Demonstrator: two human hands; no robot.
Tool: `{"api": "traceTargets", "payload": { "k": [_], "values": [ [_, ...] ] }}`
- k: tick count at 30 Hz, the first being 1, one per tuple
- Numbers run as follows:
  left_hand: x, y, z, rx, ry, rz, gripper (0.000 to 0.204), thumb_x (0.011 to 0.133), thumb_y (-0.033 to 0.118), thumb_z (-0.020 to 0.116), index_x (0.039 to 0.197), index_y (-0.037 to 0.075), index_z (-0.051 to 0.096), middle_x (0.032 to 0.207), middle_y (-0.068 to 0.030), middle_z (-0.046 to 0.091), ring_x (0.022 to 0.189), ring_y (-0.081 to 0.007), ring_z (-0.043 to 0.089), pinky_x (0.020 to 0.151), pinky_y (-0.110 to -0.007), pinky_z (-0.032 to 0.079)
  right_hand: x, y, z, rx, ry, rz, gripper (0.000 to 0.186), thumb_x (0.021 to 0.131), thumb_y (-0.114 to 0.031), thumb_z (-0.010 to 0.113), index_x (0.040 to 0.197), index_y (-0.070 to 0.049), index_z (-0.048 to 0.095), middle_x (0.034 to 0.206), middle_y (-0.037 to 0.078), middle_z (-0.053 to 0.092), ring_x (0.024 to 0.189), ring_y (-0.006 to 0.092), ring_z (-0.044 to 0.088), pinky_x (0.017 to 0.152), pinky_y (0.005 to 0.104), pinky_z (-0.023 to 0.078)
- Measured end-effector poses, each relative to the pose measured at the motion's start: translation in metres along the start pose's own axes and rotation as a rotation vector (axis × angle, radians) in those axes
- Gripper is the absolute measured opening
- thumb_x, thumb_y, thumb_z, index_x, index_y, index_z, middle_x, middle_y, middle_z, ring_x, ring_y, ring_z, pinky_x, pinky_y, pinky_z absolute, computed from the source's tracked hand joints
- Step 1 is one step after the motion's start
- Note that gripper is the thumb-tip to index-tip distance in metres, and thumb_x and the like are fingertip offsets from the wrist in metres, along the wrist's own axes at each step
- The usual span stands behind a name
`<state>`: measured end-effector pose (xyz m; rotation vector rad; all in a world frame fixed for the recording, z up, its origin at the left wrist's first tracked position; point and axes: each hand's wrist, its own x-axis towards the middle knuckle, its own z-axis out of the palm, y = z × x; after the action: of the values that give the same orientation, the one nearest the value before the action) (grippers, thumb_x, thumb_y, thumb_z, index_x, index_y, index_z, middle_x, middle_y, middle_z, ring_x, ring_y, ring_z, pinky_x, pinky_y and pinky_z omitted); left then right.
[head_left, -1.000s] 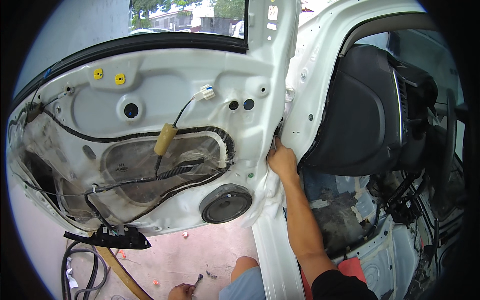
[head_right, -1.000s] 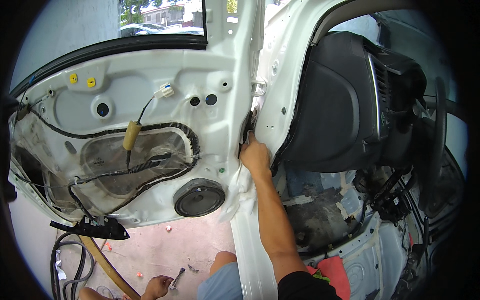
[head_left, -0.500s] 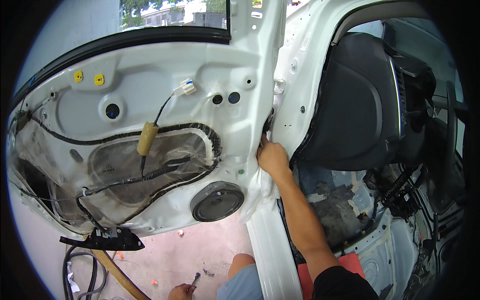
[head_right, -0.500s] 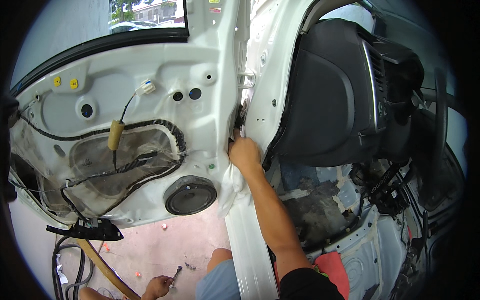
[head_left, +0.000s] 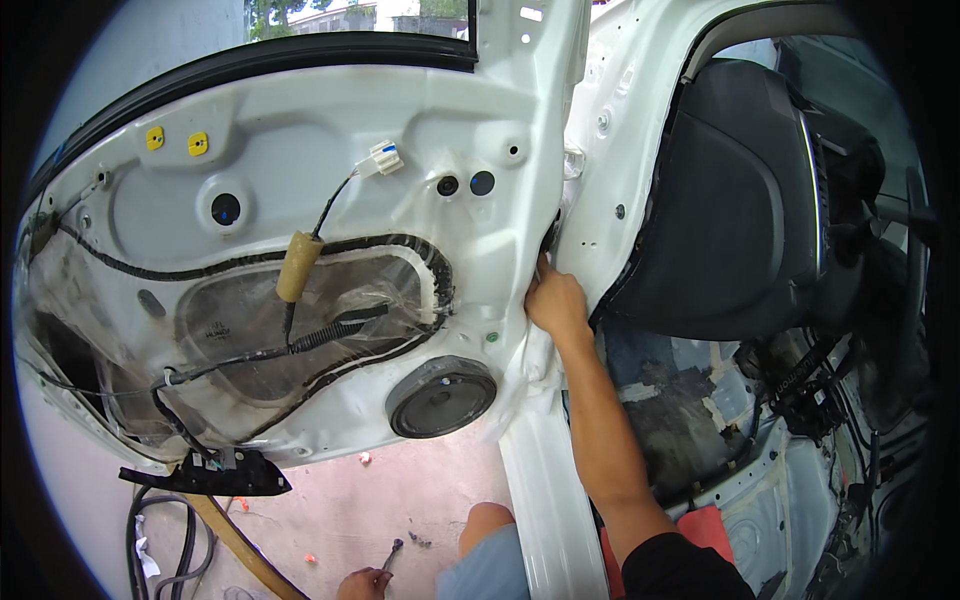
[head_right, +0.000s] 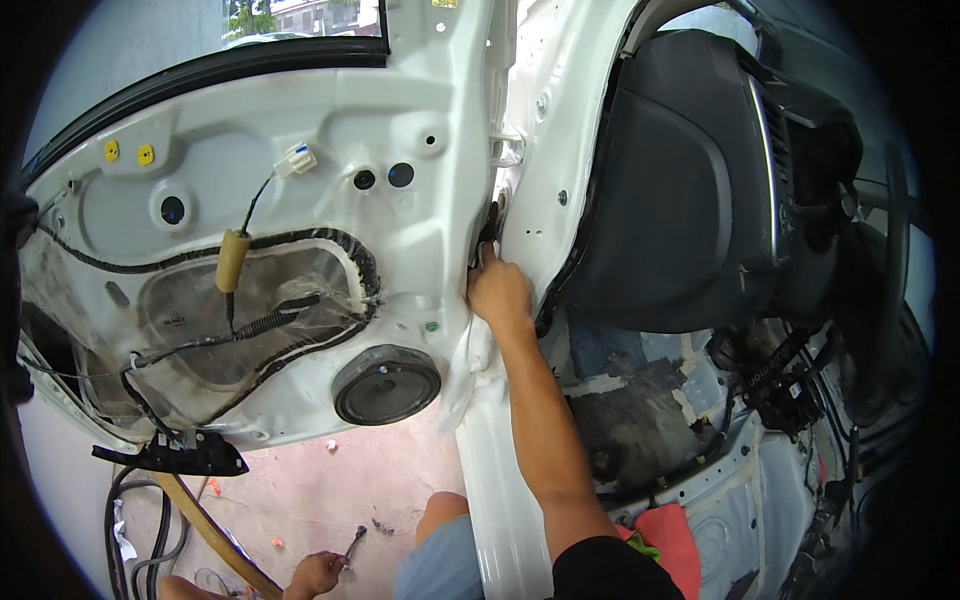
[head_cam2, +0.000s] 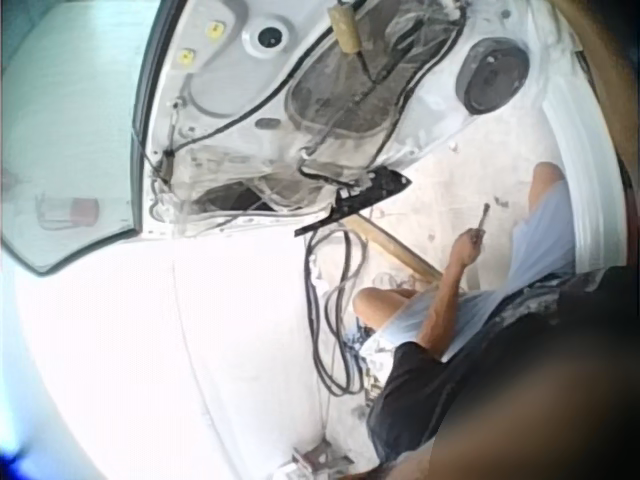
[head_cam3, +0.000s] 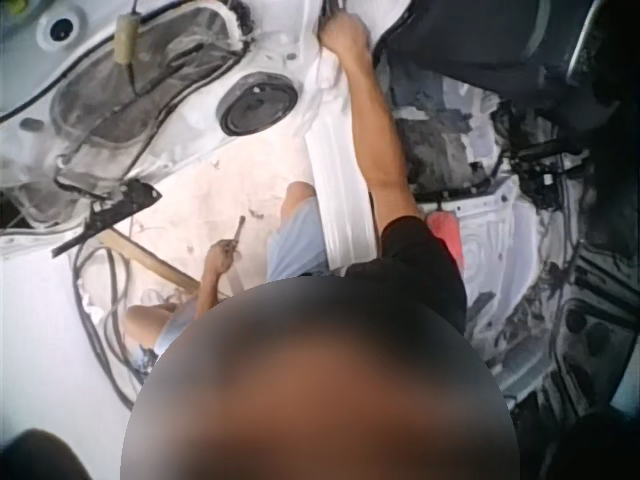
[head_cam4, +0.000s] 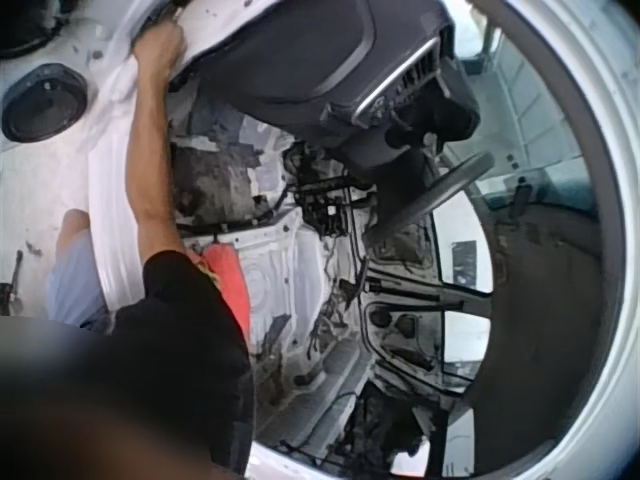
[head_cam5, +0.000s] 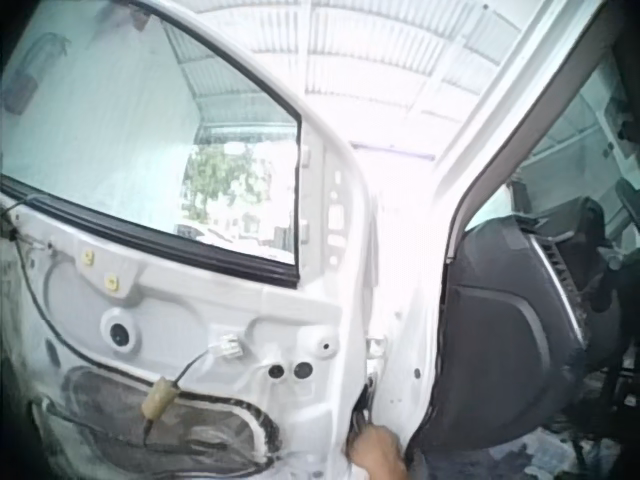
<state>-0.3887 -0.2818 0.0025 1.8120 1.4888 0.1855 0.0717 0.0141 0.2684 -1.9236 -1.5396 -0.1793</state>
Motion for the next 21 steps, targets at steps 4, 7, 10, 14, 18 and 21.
{"api": "traceTargets", "payload": {
  "k": [4, 7, 10, 14, 18, 21],
  "values": [
    [0.003, -0.001, -0.002, 0.001, 0.023, 0.040, 0.034, 0.101, 0.031, 0.054, 0.102, 0.005, 0.075, 0.101, -0.0225, 0.071, 0.094, -0.0434, 0.067, 0.082, -0.048, 0.054, -0.006, -0.002, -0.004, 0.011, -0.010, 0.003, 0.050, 0.087, -0.018, 0.056, 0.135, -0.005, 0.058, 0.084, 0.037, 0.066, 0.082, 0.0543, 0.066, 0.081, 0.0599, 0.053],
    [0.002, -0.006, -0.004, 0.007, 0.043, 0.052, 0.033, 0.102, 0.030, 0.053, 0.102, 0.005, 0.075, 0.100, -0.0229, 0.071, 0.094, -0.0436, 0.067, 0.082, -0.048, 0.054, -0.009, -0.006, -0.004, 0.050, 0.049, 0.033, 0.052, 0.087, -0.019, 0.055, 0.137, -0.004, 0.056, 0.085, 0.036, 0.067, 0.083, 0.0544, 0.066, 0.081, 0.0598, 0.053],
    [-0.001, -0.010, -0.001, 0.005, 0.049, 0.050, 0.033, 0.102, 0.029, 0.053, 0.101, 0.005, 0.075, 0.100, -0.0232, 0.071, 0.094, -0.0434, 0.067, 0.082, -0.048, 0.054, -0.008, -0.008, -0.005, 0.039, 0.029, 0.049, 0.055, 0.087, -0.018, 0.055, 0.139, -0.003, 0.055, 0.087, 0.037, 0.067, 0.085, 0.0538, 0.067, 0.082, 0.0593, 0.053],
    [-0.001, -0.011, 0.005, -0.005, 0.030, 0.076, 0.033, 0.101, 0.030, 0.054, 0.100, 0.005, 0.074, 0.098, -0.0234, 0.071, 0.092, -0.0432, 0.067, 0.081, -0.049, 0.054, -0.002, -0.006, -0.006, -0.022, -0.026, 0.037, 0.057, 0.086, -0.017, 0.055, 0.141, -0.003, 0.054, 0.090, 0.036, 0.067, 0.086, 0.0531, 0.067, 0.083, 0.0576, 0.054],
    [0.002, -0.014, 0.005, -0.007, 0.036, 0.062, 0.032, 0.101, 0.030, 0.054, 0.100, 0.004, 0.074, 0.098, -0.0233, 0.071, 0.092, -0.0431, 0.067, 0.081, -0.049, 0.054, -0.001, -0.004, -0.008, 0.018, -0.004, 0.048, 0.057, 0.086, -0.020, 0.054, 0.140, -0.002, 0.055, 0.093, 0.035, 0.068, 0.088, 0.0533, 0.067, 0.086, 0.0573, 0.053],
    [0.003, -0.017, 0.004, -0.007, 0.040, 0.080, 0.032, 0.100, 0.030, 0.055, 0.100, 0.005, 0.074, 0.098, -0.0231, 0.071, 0.093, -0.0432, 0.067, 0.082, -0.048, 0.054, -0.002, -0.002, -0.009, 0.020, -0.036, 0.044, 0.058, 0.086, -0.022, 0.054, 0.140, -0.002, 0.055, 0.094, 0.035, 0.068, 0.090, 0.0535, 0.066, 0.088, 0.0573, 0.052]
  ]
}}
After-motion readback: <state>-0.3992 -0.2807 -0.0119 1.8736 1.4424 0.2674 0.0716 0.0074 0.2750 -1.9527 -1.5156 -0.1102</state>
